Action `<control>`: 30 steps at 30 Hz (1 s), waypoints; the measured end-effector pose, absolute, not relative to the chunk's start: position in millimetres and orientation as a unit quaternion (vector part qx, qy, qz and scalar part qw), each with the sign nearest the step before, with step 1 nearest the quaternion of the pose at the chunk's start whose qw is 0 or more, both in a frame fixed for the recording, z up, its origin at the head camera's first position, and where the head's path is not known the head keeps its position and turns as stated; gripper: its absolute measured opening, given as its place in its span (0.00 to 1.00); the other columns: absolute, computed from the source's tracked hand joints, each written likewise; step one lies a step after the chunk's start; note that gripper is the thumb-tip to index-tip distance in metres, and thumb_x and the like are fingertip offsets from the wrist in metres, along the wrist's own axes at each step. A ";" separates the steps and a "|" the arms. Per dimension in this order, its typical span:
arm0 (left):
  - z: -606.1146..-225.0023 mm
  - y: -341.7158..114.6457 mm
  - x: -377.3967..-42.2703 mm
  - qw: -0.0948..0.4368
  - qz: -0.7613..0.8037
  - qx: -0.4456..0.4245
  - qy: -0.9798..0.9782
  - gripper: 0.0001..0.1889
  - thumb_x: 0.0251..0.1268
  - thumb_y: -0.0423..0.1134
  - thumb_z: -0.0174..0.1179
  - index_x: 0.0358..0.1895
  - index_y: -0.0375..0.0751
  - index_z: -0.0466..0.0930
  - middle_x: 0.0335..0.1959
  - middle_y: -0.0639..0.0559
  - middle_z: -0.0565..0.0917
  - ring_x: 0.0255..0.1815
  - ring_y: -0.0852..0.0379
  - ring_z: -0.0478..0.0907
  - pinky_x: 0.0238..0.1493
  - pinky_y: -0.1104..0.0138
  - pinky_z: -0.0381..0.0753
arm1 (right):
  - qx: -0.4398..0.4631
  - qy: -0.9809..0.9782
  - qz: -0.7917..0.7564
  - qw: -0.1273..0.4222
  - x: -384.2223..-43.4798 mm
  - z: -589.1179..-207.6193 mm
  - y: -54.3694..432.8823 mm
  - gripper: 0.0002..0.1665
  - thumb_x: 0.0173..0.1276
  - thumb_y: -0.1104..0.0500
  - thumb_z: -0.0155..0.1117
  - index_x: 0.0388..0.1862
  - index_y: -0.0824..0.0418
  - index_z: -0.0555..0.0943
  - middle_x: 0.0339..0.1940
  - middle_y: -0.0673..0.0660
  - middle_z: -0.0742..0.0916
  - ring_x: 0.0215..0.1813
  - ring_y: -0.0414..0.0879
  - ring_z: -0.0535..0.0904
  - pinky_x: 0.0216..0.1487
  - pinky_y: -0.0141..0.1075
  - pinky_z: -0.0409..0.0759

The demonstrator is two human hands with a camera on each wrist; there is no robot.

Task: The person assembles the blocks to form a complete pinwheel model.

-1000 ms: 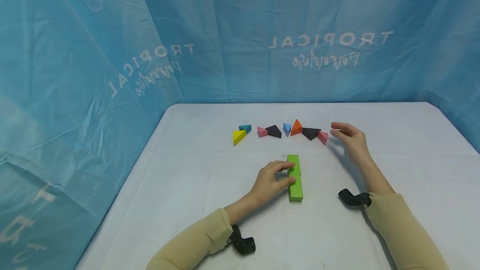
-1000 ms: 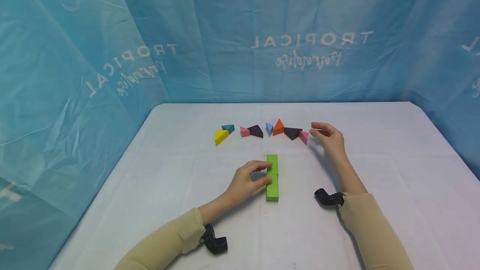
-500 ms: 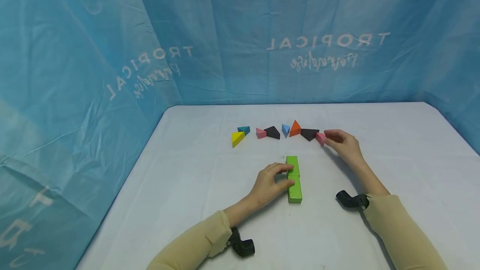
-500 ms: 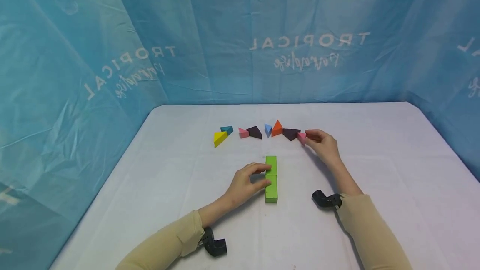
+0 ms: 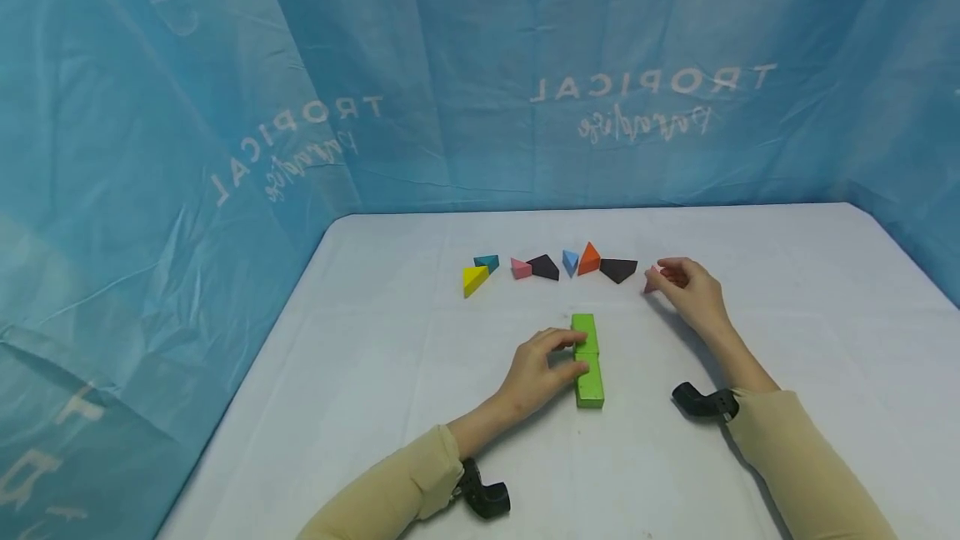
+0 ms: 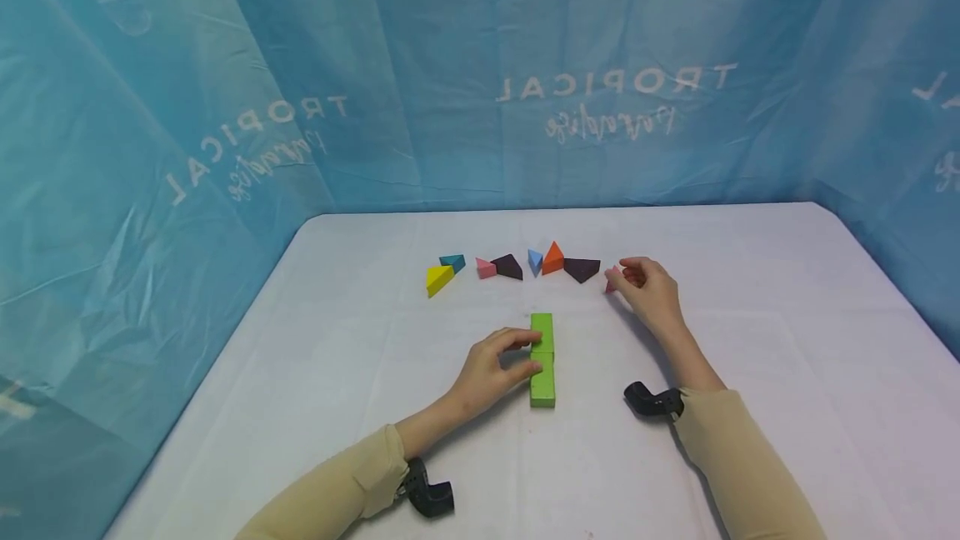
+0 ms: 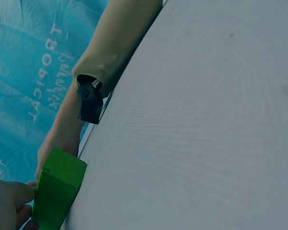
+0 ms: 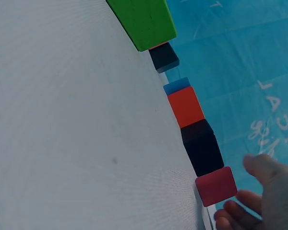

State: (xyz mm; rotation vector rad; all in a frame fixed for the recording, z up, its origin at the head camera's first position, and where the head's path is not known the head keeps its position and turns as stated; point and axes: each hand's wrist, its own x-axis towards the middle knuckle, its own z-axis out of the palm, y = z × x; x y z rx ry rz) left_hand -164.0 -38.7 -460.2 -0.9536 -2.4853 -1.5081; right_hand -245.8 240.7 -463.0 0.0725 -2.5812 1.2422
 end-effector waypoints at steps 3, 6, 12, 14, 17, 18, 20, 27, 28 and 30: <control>-458.5 -37.7 -164.8 0.042 -0.499 -0.313 -0.807 0.21 0.60 0.39 0.65 0.56 0.39 0.77 0.52 0.51 0.80 0.54 0.59 0.74 0.55 0.69 0.72 | 0.063 -0.881 0.447 0.143 -248.8 -460.1 243.4 0.23 0.71 0.57 0.54 0.60 0.69 0.71 0.55 0.68 0.78 0.57 0.61 0.73 0.57 0.52 0.70; -460.4 -42.1 -159.4 0.030 -0.500 -0.305 -0.810 0.21 0.61 0.40 0.65 0.56 0.40 0.77 0.52 0.52 0.79 0.54 0.59 0.74 0.56 0.67 0.73 | 0.104 -0.877 0.453 0.119 -246.6 -465.2 240.3 0.25 0.68 0.67 0.52 0.64 0.69 0.68 0.62 0.69 0.73 0.62 0.65 0.68 0.61 0.55 0.67; -463.7 -44.6 -154.9 0.025 -0.502 -0.289 -0.815 0.20 0.60 0.40 0.65 0.56 0.41 0.77 0.51 0.55 0.80 0.53 0.61 0.74 0.55 0.67 0.73 | 0.127 -0.878 0.446 0.119 -241.3 -473.1 234.8 0.27 0.63 0.72 0.54 0.63 0.69 0.70 0.62 0.68 0.74 0.63 0.65 0.68 0.61 0.54 0.68; -461.8 -42.4 -156.0 0.022 -0.505 -0.292 -0.812 0.20 0.61 0.40 0.64 0.56 0.42 0.77 0.51 0.56 0.80 0.53 0.61 0.74 0.55 0.67 0.73 | 0.125 -0.877 0.443 0.135 -240.2 -472.1 236.6 0.26 0.62 0.72 0.56 0.61 0.69 0.72 0.60 0.68 0.76 0.61 0.64 0.70 0.60 0.55 0.69; -461.2 -42.7 -153.7 0.013 -0.504 -0.290 -0.813 0.19 0.60 0.40 0.65 0.55 0.41 0.78 0.51 0.56 0.80 0.52 0.62 0.74 0.55 0.67 0.73 | 0.119 -0.881 0.436 0.142 -236.0 -475.2 236.1 0.23 0.63 0.71 0.59 0.58 0.69 0.73 0.56 0.66 0.78 0.58 0.62 0.73 0.58 0.53 0.71; -461.3 -43.4 -152.6 0.011 -0.504 -0.288 -0.814 0.19 0.60 0.39 0.65 0.55 0.41 0.78 0.50 0.56 0.80 0.52 0.61 0.74 0.55 0.67 0.74 | 0.116 -0.882 0.433 0.143 -234.8 -476.6 235.2 0.23 0.63 0.70 0.60 0.58 0.69 0.74 0.55 0.66 0.79 0.57 0.61 0.74 0.57 0.53 0.71; -461.0 -44.1 -151.4 0.010 -0.502 -0.285 -0.816 0.19 0.60 0.38 0.65 0.54 0.42 0.78 0.50 0.57 0.80 0.52 0.61 0.74 0.55 0.67 0.74 | 0.109 -0.885 0.428 0.144 -234.0 -478.6 234.0 0.23 0.62 0.69 0.63 0.57 0.68 0.74 0.53 0.64 0.79 0.56 0.58 0.75 0.57 0.51 0.72; -460.7 -39.8 -153.9 0.005 -0.507 -0.278 -0.816 0.19 0.60 0.39 0.65 0.55 0.43 0.78 0.50 0.57 0.80 0.52 0.62 0.74 0.55 0.67 0.74 | 0.101 -0.892 0.416 0.146 -236.2 -476.2 237.8 0.26 0.61 0.68 0.64 0.59 0.67 0.73 0.54 0.65 0.79 0.55 0.58 0.75 0.56 0.51 0.72; -460.6 -38.9 -154.5 0.007 -0.509 -0.278 -0.815 0.19 0.60 0.39 0.65 0.55 0.42 0.78 0.50 0.57 0.80 0.52 0.61 0.74 0.55 0.67 0.74 | 0.103 -0.892 0.416 0.146 -236.7 -475.3 238.9 0.26 0.61 0.68 0.63 0.59 0.67 0.72 0.55 0.65 0.79 0.56 0.58 0.75 0.57 0.52 0.72; -460.3 -37.0 -155.3 0.009 -0.511 -0.279 -0.813 0.19 0.60 0.39 0.65 0.55 0.42 0.78 0.50 0.56 0.80 0.52 0.61 0.74 0.55 0.67 0.74 | 0.107 -0.892 0.414 0.146 -237.8 -473.8 241.4 0.26 0.61 0.68 0.62 0.59 0.67 0.72 0.55 0.65 0.79 0.56 0.58 0.75 0.57 0.51 0.72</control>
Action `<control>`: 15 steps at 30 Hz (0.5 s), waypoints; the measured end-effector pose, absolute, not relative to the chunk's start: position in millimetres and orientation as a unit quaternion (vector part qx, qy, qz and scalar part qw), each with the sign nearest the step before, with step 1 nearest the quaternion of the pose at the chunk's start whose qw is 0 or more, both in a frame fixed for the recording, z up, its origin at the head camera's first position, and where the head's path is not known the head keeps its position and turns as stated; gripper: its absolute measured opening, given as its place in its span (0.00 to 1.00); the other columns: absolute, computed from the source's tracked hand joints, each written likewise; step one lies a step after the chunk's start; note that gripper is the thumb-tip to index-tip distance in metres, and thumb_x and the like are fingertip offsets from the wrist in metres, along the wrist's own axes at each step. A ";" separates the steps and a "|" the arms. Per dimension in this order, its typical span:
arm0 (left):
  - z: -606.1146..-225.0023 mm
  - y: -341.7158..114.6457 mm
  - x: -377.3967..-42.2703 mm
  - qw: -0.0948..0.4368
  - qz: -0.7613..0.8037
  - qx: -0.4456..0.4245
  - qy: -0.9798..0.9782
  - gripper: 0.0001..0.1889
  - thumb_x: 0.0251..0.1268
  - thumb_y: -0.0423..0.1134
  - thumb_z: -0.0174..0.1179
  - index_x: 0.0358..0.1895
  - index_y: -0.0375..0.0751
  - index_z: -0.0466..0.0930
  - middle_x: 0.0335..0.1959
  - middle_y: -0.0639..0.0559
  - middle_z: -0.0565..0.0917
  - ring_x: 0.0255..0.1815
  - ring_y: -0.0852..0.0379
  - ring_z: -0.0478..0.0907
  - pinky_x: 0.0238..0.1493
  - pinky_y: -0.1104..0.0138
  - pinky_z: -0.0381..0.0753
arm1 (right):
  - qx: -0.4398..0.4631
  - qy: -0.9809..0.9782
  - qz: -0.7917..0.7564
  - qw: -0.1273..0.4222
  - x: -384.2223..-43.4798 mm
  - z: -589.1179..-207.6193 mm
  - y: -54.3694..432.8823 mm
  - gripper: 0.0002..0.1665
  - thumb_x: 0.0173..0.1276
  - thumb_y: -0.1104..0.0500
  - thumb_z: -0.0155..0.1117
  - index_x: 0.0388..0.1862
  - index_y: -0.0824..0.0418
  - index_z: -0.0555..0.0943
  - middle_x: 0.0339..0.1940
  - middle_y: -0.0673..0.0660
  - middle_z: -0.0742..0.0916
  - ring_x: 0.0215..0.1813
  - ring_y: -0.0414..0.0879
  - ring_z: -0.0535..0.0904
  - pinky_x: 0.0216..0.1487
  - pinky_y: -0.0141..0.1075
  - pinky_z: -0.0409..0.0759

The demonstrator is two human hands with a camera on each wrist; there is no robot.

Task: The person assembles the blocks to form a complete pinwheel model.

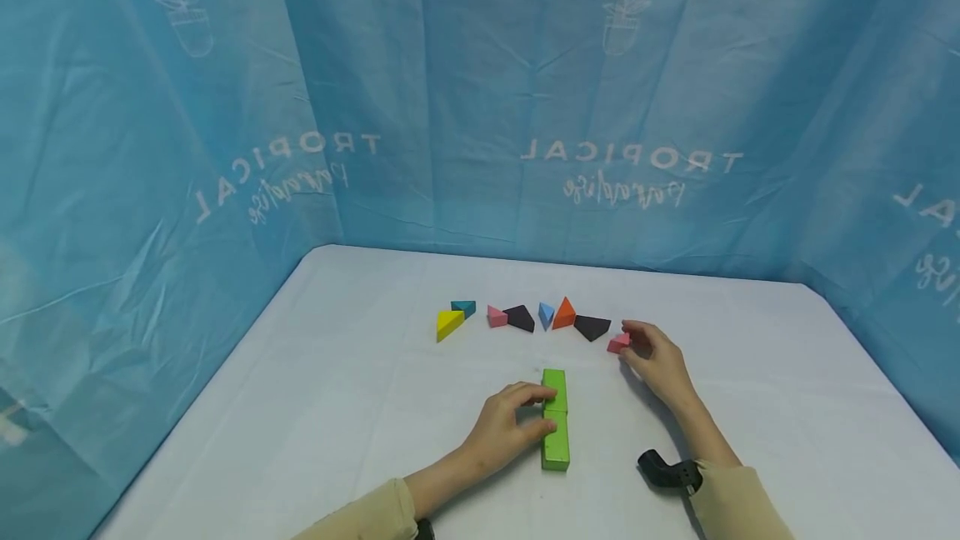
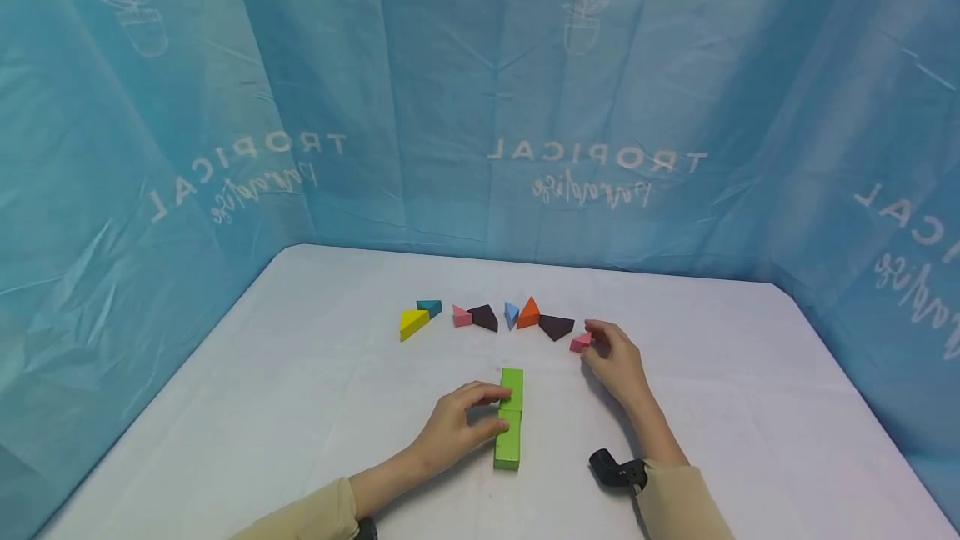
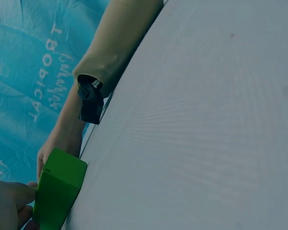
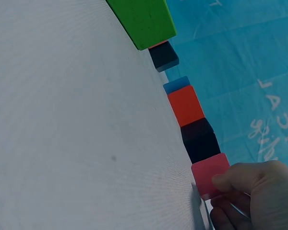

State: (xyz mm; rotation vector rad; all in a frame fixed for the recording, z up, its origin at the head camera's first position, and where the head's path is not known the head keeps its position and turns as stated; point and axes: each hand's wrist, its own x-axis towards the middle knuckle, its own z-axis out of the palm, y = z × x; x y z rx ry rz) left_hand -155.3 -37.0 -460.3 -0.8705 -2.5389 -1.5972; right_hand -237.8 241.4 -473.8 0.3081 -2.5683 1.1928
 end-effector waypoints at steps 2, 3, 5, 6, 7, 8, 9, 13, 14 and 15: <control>-459.9 -37.3 -155.3 0.009 -0.510 -0.280 -0.813 0.19 0.60 0.39 0.65 0.55 0.42 0.78 0.50 0.56 0.80 0.52 0.60 0.74 0.55 0.67 0.74 | 0.107 -0.890 0.418 0.151 -236.8 -474.6 241.8 0.25 0.61 0.68 0.63 0.59 0.67 0.73 0.54 0.65 0.80 0.55 0.58 0.76 0.55 0.51 0.74; -459.8 -37.3 -155.2 0.008 -0.510 -0.281 -0.813 0.19 0.60 0.39 0.65 0.55 0.42 0.78 0.50 0.56 0.80 0.52 0.60 0.74 0.55 0.67 0.74 | 0.107 -0.889 0.418 0.154 -236.4 -475.0 242.2 0.25 0.61 0.68 0.63 0.59 0.68 0.73 0.53 0.65 0.80 0.54 0.58 0.76 0.55 0.51 0.74; -459.5 -36.8 -155.3 0.006 -0.512 -0.282 -0.811 0.19 0.60 0.39 0.65 0.55 0.42 0.78 0.51 0.56 0.80 0.52 0.60 0.75 0.55 0.67 0.74 | 0.107 -0.888 0.418 0.159 -236.4 -475.7 242.9 0.24 0.62 0.69 0.63 0.58 0.68 0.73 0.52 0.65 0.81 0.53 0.58 0.77 0.54 0.50 0.75; -459.5 -36.3 -155.6 0.006 -0.514 -0.284 -0.810 0.19 0.60 0.39 0.65 0.55 0.42 0.78 0.51 0.56 0.80 0.52 0.59 0.75 0.55 0.67 0.74 | 0.106 -0.888 0.418 0.163 -236.6 -476.0 243.4 0.24 0.61 0.69 0.63 0.58 0.68 0.74 0.52 0.65 0.81 0.52 0.58 0.77 0.53 0.50 0.75; -459.5 -35.6 -155.8 0.007 -0.515 -0.285 -0.809 0.19 0.60 0.39 0.65 0.55 0.42 0.78 0.51 0.56 0.80 0.52 0.59 0.75 0.55 0.67 0.74 | 0.104 -0.887 0.417 0.166 -237.1 -476.2 243.9 0.24 0.61 0.69 0.63 0.57 0.68 0.74 0.51 0.65 0.81 0.52 0.57 0.78 0.53 0.49 0.75; -459.6 -34.9 -156.0 0.008 -0.516 -0.286 -0.808 0.19 0.60 0.39 0.65 0.55 0.42 0.78 0.51 0.55 0.80 0.52 0.59 0.75 0.55 0.67 0.74 | 0.103 -0.888 0.416 0.168 -237.6 -476.3 244.5 0.23 0.61 0.69 0.64 0.57 0.67 0.74 0.51 0.64 0.81 0.52 0.57 0.78 0.53 0.48 0.76; -459.6 -34.2 -156.2 0.009 -0.517 -0.286 -0.807 0.19 0.60 0.39 0.65 0.55 0.42 0.78 0.51 0.55 0.80 0.52 0.59 0.75 0.55 0.67 0.74 | 0.103 -0.888 0.415 0.171 -238.1 -476.2 245.0 0.23 0.61 0.70 0.64 0.57 0.67 0.74 0.51 0.64 0.82 0.52 0.57 0.78 0.53 0.48 0.76; -459.9 -33.1 -156.2 0.017 -0.515 -0.283 -0.809 0.19 0.60 0.38 0.65 0.55 0.42 0.78 0.50 0.56 0.80 0.52 0.59 0.75 0.55 0.67 0.74 | 0.104 -0.885 0.418 0.176 -239.6 -474.9 244.7 0.23 0.61 0.70 0.64 0.57 0.67 0.74 0.51 0.64 0.81 0.52 0.56 0.78 0.54 0.46 0.75; -460.1 -33.4 -156.2 0.018 -0.513 -0.282 -0.810 0.19 0.60 0.38 0.65 0.55 0.42 0.78 0.50 0.56 0.80 0.52 0.60 0.75 0.55 0.67 0.74 | 0.104 -0.884 0.420 0.176 -239.5 -474.7 244.1 0.23 0.61 0.70 0.64 0.57 0.67 0.74 0.52 0.64 0.81 0.53 0.56 0.77 0.54 0.46 0.75; -460.1 -33.8 -156.2 0.019 -0.512 -0.282 -0.811 0.19 0.60 0.39 0.65 0.55 0.42 0.78 0.50 0.56 0.80 0.52 0.60 0.75 0.55 0.67 0.74 | 0.103 -0.883 0.422 0.176 -239.3 -474.5 243.3 0.23 0.61 0.69 0.64 0.57 0.67 0.74 0.52 0.64 0.81 0.53 0.56 0.77 0.54 0.46 0.75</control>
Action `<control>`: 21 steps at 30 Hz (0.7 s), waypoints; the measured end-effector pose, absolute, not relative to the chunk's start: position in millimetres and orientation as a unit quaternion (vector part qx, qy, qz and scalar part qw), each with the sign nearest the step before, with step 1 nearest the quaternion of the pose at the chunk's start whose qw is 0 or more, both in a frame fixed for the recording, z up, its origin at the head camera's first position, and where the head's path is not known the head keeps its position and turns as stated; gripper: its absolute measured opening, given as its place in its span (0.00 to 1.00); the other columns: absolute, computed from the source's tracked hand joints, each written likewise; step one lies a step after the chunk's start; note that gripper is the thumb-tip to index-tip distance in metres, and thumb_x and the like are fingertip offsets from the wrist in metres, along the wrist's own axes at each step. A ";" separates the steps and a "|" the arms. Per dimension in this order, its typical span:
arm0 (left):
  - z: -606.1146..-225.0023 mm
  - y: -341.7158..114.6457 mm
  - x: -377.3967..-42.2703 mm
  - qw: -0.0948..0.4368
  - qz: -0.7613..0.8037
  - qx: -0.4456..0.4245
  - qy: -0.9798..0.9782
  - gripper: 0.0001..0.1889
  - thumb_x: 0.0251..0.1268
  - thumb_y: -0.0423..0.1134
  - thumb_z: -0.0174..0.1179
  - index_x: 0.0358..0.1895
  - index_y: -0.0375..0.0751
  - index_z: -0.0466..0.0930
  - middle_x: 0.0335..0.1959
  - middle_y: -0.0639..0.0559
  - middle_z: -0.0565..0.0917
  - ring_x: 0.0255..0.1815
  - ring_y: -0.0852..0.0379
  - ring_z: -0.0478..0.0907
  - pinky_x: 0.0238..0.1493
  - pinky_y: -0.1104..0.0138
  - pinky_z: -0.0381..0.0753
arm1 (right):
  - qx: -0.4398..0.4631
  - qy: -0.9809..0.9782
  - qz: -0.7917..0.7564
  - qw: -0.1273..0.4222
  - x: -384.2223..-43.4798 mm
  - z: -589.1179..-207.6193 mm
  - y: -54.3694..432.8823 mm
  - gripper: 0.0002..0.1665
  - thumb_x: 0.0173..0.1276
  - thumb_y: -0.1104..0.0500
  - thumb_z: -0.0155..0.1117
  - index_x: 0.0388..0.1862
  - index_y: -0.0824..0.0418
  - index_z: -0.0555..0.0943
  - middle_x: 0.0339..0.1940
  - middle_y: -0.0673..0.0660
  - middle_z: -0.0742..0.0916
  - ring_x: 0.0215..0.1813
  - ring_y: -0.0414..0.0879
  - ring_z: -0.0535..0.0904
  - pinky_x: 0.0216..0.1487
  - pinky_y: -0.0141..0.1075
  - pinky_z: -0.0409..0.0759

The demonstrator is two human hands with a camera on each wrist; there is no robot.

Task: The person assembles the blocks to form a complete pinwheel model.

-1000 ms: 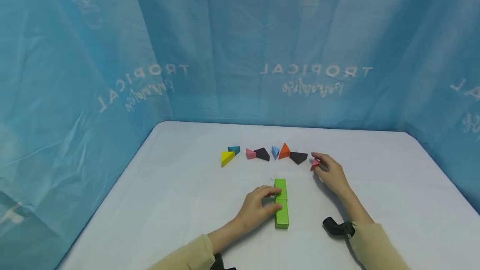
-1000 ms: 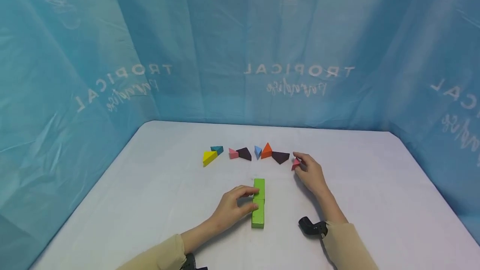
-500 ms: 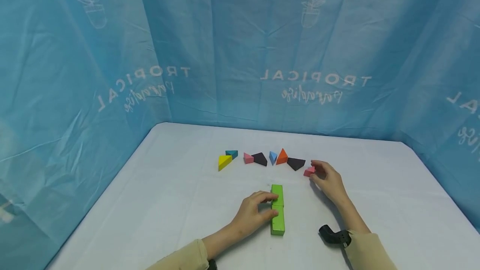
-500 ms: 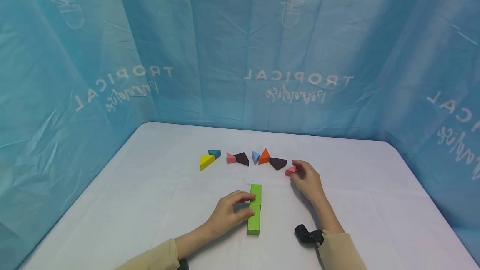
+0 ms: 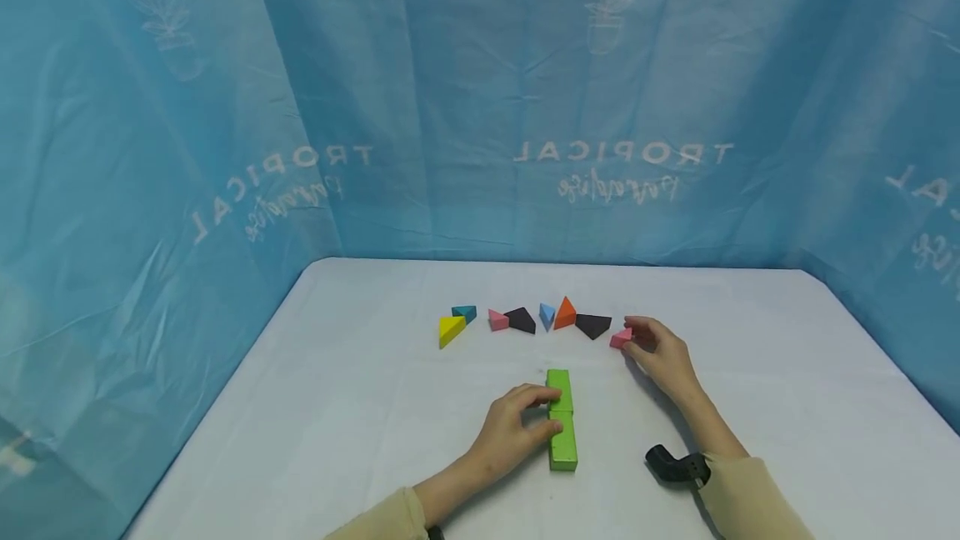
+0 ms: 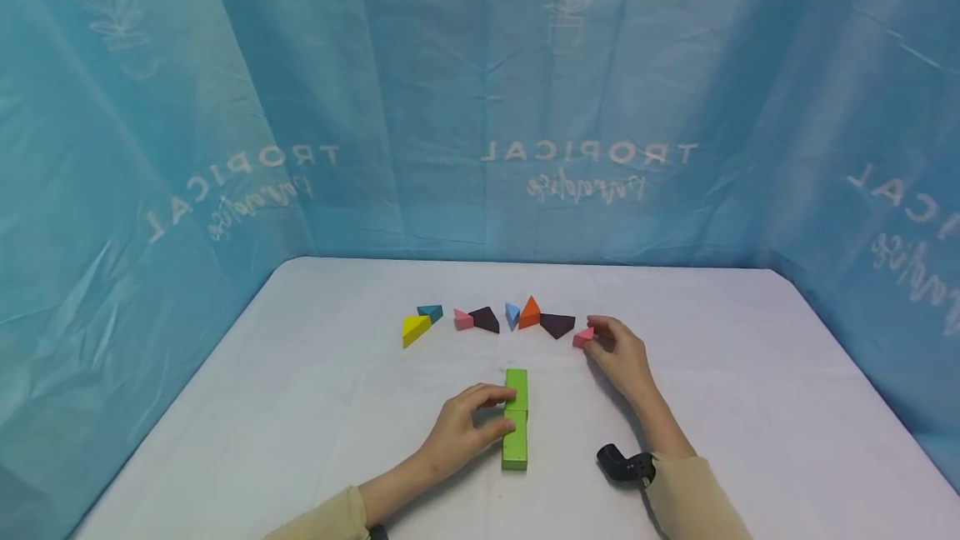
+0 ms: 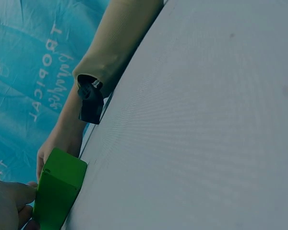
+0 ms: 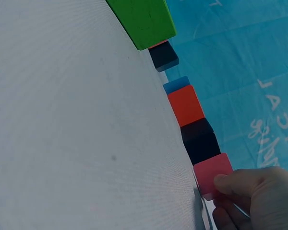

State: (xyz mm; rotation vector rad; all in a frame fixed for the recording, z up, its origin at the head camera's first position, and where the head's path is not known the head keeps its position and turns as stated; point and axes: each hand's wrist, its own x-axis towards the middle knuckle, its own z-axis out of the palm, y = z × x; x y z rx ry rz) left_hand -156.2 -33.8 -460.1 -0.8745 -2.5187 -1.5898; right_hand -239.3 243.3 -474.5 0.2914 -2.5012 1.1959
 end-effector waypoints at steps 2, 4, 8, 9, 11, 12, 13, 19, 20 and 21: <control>-460.6 -33.9 -156.4 0.019 -0.511 -0.281 -0.812 0.19 0.60 0.39 0.65 0.55 0.42 0.78 0.50 0.56 0.80 0.52 0.60 0.75 0.55 0.67 0.74 | 0.097 -0.884 0.424 0.173 -239.6 -473.9 242.5 0.23 0.61 0.68 0.64 0.57 0.66 0.74 0.52 0.63 0.81 0.53 0.56 0.77 0.54 0.47 0.75; -460.8 -34.1 -156.3 0.020 -0.511 -0.280 -0.813 0.20 0.60 0.40 0.65 0.55 0.42 0.78 0.50 0.56 0.80 0.52 0.61 0.75 0.55 0.67 0.74 | 0.094 -0.884 0.425 0.170 -239.5 -473.7 241.9 0.23 0.61 0.68 0.65 0.57 0.67 0.75 0.51 0.63 0.82 0.52 0.55 0.78 0.53 0.46 0.76; -461.0 -34.2 -155.6 0.024 -0.512 -0.279 -0.812 0.20 0.60 0.41 0.65 0.55 0.42 0.78 0.50 0.56 0.80 0.52 0.60 0.75 0.55 0.67 0.74 | 0.090 -0.887 0.419 0.174 -239.8 -474.9 241.5 0.23 0.60 0.66 0.68 0.54 0.67 0.75 0.45 0.62 0.83 0.47 0.53 0.80 0.48 0.42 0.79; -461.2 -34.3 -155.1 0.026 -0.513 -0.279 -0.812 0.20 0.60 0.41 0.65 0.55 0.42 0.78 0.50 0.56 0.80 0.52 0.60 0.75 0.55 0.66 0.74 | 0.091 -0.887 0.417 0.177 -239.9 -475.2 241.4 0.23 0.59 0.66 0.69 0.54 0.67 0.76 0.44 0.62 0.83 0.45 0.53 0.80 0.46 0.40 0.80; -461.7 -34.5 -153.4 0.025 -0.515 -0.279 -0.810 0.20 0.60 0.41 0.65 0.55 0.42 0.78 0.50 0.56 0.80 0.52 0.60 0.75 0.55 0.66 0.74 | 0.089 -0.889 0.412 0.182 -239.0 -476.4 241.4 0.23 0.58 0.64 0.70 0.52 0.67 0.77 0.41 0.61 0.83 0.41 0.50 0.80 0.42 0.35 0.80; -462.1 -34.7 -152.2 0.022 -0.517 -0.278 -0.809 0.20 0.60 0.41 0.65 0.55 0.42 0.78 0.50 0.57 0.80 0.52 0.61 0.75 0.55 0.66 0.74 | 0.088 -0.890 0.410 0.181 -238.3 -477.2 241.4 0.23 0.57 0.64 0.71 0.51 0.67 0.77 0.40 0.60 0.83 0.39 0.50 0.79 0.39 0.33 0.79; -462.4 -35.0 -150.9 0.019 -0.518 -0.277 -0.809 0.20 0.60 0.41 0.65 0.55 0.42 0.78 0.50 0.57 0.80 0.52 0.61 0.75 0.55 0.66 0.74 | 0.087 -0.891 0.408 0.180 -237.3 -478.0 241.3 0.23 0.57 0.63 0.72 0.51 0.67 0.77 0.39 0.59 0.83 0.37 0.49 0.79 0.37 0.31 0.79; -463.1 -35.0 -151.2 0.032 -0.511 -0.295 -0.807 0.19 0.60 0.40 0.65 0.54 0.41 0.78 0.50 0.56 0.80 0.51 0.61 0.75 0.54 0.67 0.75 | 0.084 -0.893 0.406 0.178 -235.4 -477.6 241.7 0.21 0.57 0.62 0.72 0.48 0.67 0.79 0.36 0.57 0.83 0.34 0.46 0.77 0.32 0.29 0.77; -462.5 -34.4 -153.0 0.036 -0.509 -0.299 -0.806 0.19 0.60 0.40 0.65 0.54 0.41 0.78 0.49 0.55 0.80 0.51 0.61 0.75 0.54 0.67 0.75 | 0.084 -0.894 0.401 0.183 -236.4 -476.2 242.3 0.21 0.57 0.61 0.72 0.48 0.67 0.79 0.35 0.57 0.83 0.34 0.46 0.77 0.32 0.29 0.76; -461.8 -33.8 -154.8 0.039 -0.509 -0.302 -0.805 0.19 0.60 0.40 0.65 0.54 0.41 0.78 0.49 0.55 0.80 0.51 0.61 0.75 0.54 0.67 0.75 | 0.084 -0.895 0.397 0.186 -237.3 -474.6 242.9 0.21 0.57 0.61 0.72 0.48 0.67 0.80 0.35 0.57 0.83 0.34 0.46 0.77 0.32 0.29 0.77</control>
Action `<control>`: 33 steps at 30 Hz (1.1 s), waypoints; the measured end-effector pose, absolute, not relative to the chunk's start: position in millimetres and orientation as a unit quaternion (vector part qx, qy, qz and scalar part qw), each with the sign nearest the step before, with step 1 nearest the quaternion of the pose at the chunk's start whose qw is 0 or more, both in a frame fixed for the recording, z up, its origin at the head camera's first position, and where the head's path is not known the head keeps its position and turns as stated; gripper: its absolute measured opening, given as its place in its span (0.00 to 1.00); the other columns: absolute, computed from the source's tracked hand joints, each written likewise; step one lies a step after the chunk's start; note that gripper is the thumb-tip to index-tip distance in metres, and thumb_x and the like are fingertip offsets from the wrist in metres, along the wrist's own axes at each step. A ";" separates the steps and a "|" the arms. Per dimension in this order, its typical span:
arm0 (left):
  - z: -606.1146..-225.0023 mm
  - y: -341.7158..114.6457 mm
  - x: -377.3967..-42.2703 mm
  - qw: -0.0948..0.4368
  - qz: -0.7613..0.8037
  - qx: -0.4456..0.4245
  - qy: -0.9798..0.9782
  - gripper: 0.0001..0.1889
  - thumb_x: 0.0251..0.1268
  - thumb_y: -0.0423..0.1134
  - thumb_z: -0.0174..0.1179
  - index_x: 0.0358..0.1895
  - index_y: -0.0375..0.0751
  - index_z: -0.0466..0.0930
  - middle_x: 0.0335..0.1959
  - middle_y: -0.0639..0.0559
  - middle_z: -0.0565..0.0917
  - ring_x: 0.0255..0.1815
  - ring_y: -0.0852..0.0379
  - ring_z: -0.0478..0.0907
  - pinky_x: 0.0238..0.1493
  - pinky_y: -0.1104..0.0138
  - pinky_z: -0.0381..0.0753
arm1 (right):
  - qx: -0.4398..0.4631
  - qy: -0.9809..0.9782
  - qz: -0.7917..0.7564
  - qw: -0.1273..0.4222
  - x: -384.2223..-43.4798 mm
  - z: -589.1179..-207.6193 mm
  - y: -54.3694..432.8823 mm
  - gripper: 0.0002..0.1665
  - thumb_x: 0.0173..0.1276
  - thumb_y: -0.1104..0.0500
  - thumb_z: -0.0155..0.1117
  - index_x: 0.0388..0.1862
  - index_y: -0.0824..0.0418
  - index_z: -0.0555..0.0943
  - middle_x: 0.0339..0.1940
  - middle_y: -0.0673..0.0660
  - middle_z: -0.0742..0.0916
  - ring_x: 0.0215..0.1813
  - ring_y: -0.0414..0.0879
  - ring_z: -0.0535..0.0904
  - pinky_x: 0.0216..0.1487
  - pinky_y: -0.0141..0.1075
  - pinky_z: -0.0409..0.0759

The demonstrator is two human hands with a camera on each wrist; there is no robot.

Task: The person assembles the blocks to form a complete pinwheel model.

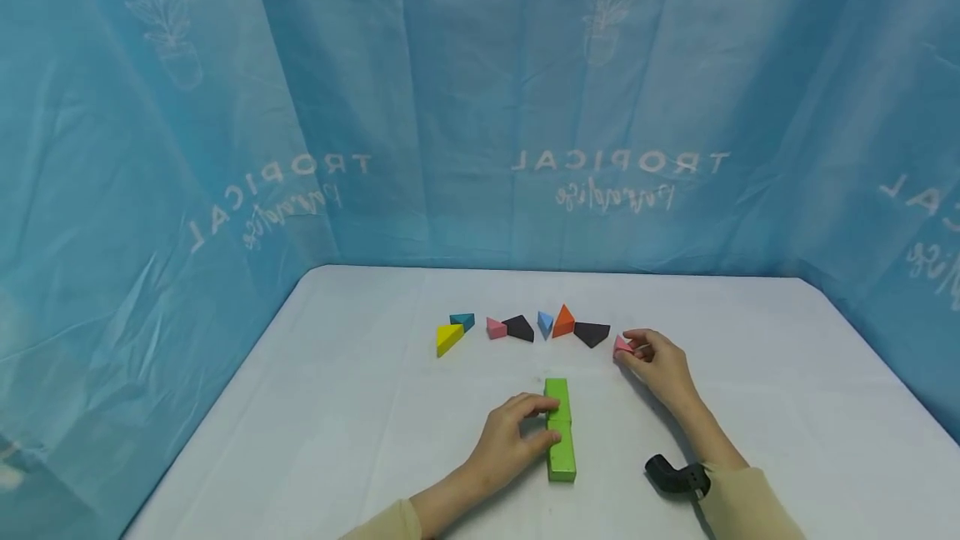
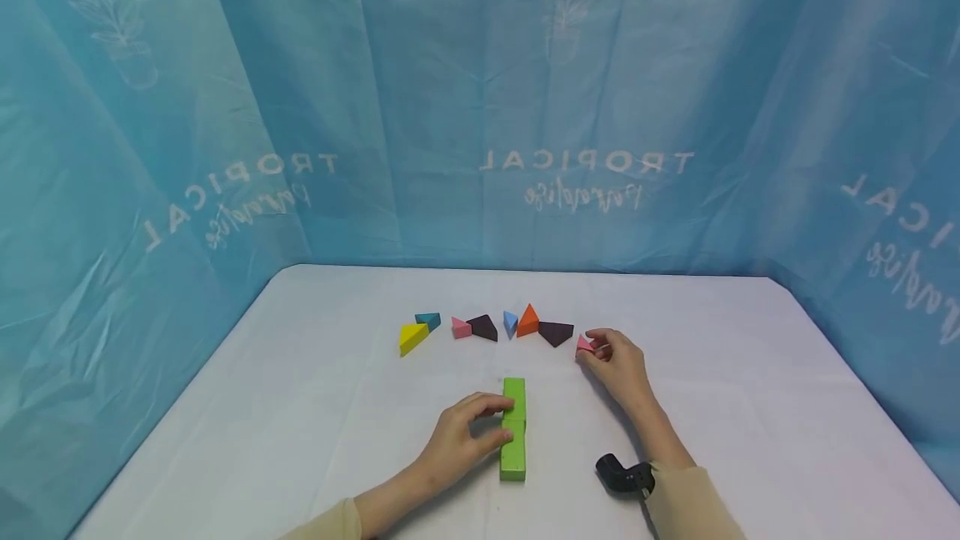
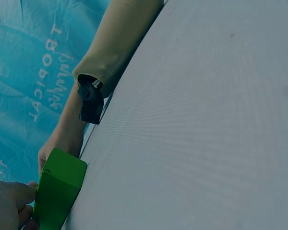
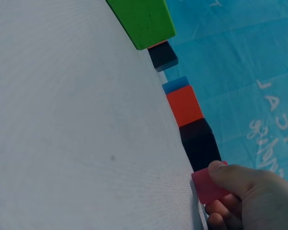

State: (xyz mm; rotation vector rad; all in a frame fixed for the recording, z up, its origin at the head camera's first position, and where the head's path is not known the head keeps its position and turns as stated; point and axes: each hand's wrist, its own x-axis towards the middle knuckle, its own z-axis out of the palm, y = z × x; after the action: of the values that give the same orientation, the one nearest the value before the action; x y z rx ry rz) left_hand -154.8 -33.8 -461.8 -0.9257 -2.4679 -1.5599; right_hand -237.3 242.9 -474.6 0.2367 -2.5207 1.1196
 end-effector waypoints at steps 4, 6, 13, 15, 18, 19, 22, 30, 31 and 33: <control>-463.2 -34.4 -156.9 0.037 -0.509 -0.303 -0.805 0.19 0.60 0.41 0.64 0.54 0.41 0.78 0.50 0.55 0.80 0.51 0.60 0.75 0.54 0.67 0.74 | 0.084 -0.901 0.380 0.190 -237.5 -473.8 242.5 0.20 0.58 0.60 0.72 0.48 0.67 0.81 0.36 0.59 0.84 0.36 0.49 0.79 0.36 0.34 0.79; -463.0 -34.0 -157.6 0.035 -0.509 -0.304 -0.804 0.19 0.61 0.41 0.64 0.54 0.40 0.78 0.50 0.55 0.80 0.51 0.60 0.75 0.54 0.68 0.74 | 0.086 -0.903 0.374 0.193 -237.1 -473.3 243.1 0.19 0.58 0.60 0.71 0.47 0.68 0.81 0.38 0.60 0.85 0.37 0.50 0.80 0.38 0.37 0.80; -460.7 -33.9 -158.1 0.040 -0.502 -0.308 -0.807 0.19 0.59 0.38 0.65 0.55 0.40 0.77 0.50 0.54 0.80 0.52 0.61 0.75 0.54 0.68 0.74 | 0.080 -0.893 0.388 0.214 -238.1 -468.3 243.0 0.19 0.58 0.59 0.71 0.46 0.68 0.82 0.38 0.62 0.85 0.39 0.52 0.81 0.38 0.30 0.78; -459.9 -33.9 -157.8 0.043 -0.501 -0.308 -0.808 0.19 0.60 0.38 0.65 0.55 0.39 0.77 0.50 0.54 0.80 0.52 0.61 0.75 0.55 0.68 0.74 | 0.072 -0.887 0.399 0.221 -238.2 -462.5 239.4 0.19 0.58 0.58 0.71 0.47 0.68 0.82 0.38 0.61 0.85 0.39 0.51 0.81 0.37 0.25 0.76; -459.3 -34.3 -156.5 0.042 -0.501 -0.304 -0.809 0.20 0.60 0.38 0.65 0.55 0.39 0.77 0.51 0.53 0.80 0.52 0.60 0.75 0.55 0.68 0.74 | 0.075 -0.880 0.415 0.219 -235.8 -452.8 227.2 0.20 0.58 0.58 0.71 0.47 0.67 0.82 0.38 0.61 0.86 0.38 0.51 0.82 0.36 0.24 0.76; -459.1 -34.4 -156.7 0.042 -0.501 -0.303 -0.810 0.20 0.60 0.38 0.65 0.55 0.39 0.77 0.51 0.53 0.80 0.52 0.61 0.75 0.55 0.68 0.74 | 0.082 -0.879 0.417 0.214 -235.1 -449.4 221.6 0.20 0.58 0.58 0.72 0.47 0.67 0.83 0.37 0.61 0.86 0.38 0.51 0.82 0.37 0.25 0.77; -459.0 -34.7 -156.9 0.040 -0.498 -0.301 -0.812 0.20 0.60 0.38 0.65 0.55 0.39 0.77 0.50 0.53 0.80 0.52 0.61 0.75 0.54 0.68 0.74 | 0.109 -0.879 0.426 0.183 -232.4 -443.2 201.8 0.19 0.57 0.58 0.72 0.45 0.67 0.83 0.37 0.60 0.86 0.37 0.50 0.83 0.38 0.34 0.80; -460.2 -33.8 -156.6 0.039 -0.497 -0.297 -0.815 0.20 0.60 0.40 0.65 0.55 0.41 0.77 0.51 0.54 0.80 0.52 0.61 0.75 0.54 0.68 0.74 | 0.148 -0.883 0.427 0.126 -236.6 -453.8 166.0 0.16 0.59 0.59 0.71 0.44 0.65 0.84 0.37 0.57 0.86 0.37 0.47 0.83 0.40 0.41 0.81; -460.0 -33.7 -156.4 0.038 -0.497 -0.296 -0.815 0.20 0.60 0.40 0.65 0.55 0.41 0.77 0.51 0.54 0.80 0.52 0.61 0.75 0.54 0.68 0.74 | 0.149 -0.886 0.422 0.123 -237.6 -455.7 164.8 0.16 0.58 0.60 0.71 0.44 0.65 0.84 0.37 0.57 0.86 0.37 0.47 0.83 0.40 0.41 0.81; -459.5 -33.7 -156.3 0.039 -0.496 -0.296 -0.815 0.20 0.60 0.39 0.65 0.55 0.41 0.77 0.51 0.54 0.80 0.52 0.61 0.75 0.54 0.68 0.74 | 0.151 -0.891 0.413 0.116 -238.8 -458.1 163.1 0.15 0.58 0.60 0.71 0.43 0.66 0.83 0.36 0.57 0.86 0.37 0.48 0.82 0.40 0.42 0.81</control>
State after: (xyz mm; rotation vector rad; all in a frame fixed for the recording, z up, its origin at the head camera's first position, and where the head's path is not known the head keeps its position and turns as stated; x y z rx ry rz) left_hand -156.3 -33.7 -459.5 -0.9068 -2.4992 -1.5215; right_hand -238.8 163.1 -458.1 0.4417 -2.6092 1.2102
